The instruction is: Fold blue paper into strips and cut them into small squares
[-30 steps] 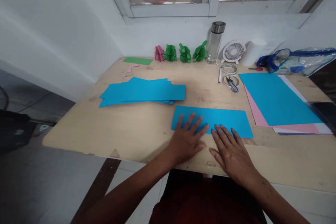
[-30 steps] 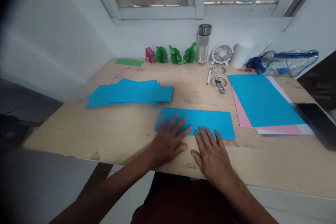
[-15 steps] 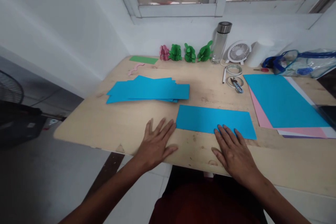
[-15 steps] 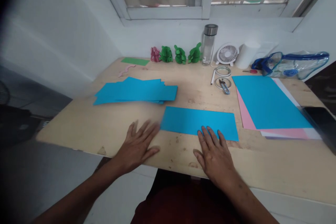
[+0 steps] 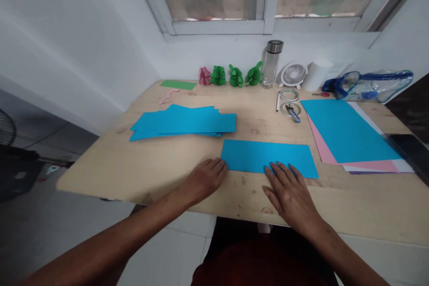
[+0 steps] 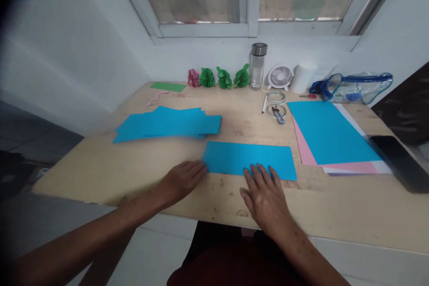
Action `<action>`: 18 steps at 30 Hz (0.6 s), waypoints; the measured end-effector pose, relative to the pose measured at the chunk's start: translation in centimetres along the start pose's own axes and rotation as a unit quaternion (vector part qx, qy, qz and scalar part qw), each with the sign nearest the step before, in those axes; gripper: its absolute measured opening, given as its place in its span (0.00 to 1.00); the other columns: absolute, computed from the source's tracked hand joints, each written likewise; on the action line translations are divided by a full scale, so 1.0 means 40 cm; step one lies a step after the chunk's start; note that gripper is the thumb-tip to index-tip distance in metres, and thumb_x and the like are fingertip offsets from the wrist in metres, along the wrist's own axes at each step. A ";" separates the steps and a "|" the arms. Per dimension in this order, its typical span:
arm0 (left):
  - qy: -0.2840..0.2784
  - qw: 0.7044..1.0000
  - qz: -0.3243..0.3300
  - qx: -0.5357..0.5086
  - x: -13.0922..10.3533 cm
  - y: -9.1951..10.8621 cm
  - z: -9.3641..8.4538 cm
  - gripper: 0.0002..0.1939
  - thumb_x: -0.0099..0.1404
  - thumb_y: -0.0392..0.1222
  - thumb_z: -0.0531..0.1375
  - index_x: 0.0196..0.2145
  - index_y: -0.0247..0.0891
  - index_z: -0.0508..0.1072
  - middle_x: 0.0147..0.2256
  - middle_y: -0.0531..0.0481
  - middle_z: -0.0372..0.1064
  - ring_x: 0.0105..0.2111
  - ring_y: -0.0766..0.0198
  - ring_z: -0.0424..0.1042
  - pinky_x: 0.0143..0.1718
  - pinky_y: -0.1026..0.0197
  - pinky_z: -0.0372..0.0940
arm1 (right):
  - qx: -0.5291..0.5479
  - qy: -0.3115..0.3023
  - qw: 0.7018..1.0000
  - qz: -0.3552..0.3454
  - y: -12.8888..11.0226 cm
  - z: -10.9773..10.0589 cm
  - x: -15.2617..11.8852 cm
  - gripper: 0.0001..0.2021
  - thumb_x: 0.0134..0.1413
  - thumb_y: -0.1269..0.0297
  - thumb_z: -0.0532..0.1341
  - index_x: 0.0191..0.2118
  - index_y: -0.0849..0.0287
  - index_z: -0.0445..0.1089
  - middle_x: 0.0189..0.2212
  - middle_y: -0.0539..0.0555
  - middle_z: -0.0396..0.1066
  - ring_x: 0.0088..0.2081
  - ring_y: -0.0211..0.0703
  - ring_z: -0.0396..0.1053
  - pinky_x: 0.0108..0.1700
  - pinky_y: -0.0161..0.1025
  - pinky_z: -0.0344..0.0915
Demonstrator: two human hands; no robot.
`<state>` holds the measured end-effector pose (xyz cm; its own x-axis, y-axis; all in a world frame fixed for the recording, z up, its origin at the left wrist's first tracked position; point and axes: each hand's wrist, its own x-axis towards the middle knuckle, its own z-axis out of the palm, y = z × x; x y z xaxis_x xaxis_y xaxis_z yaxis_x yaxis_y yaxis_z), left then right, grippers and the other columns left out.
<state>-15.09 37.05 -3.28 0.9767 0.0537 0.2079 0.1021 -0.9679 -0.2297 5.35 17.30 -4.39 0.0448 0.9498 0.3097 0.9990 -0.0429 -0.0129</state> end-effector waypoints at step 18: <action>-0.032 0.994 -0.103 -0.022 -0.106 0.023 0.035 0.31 0.72 0.58 0.42 0.65 0.39 0.51 0.64 0.44 0.53 0.65 0.52 0.47 0.63 0.40 0.44 | -0.077 -0.008 0.996 0.038 0.084 -0.034 -0.120 0.23 0.64 0.53 0.52 0.59 0.61 0.63 0.59 0.60 0.63 0.61 0.56 0.57 0.62 0.59 0.48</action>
<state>-18.86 36.26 -5.69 0.9462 0.2657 0.1847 0.2938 -0.9446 -0.1461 8.50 12.19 -4.65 0.1213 0.9466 0.2986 0.9809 -0.1605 0.1102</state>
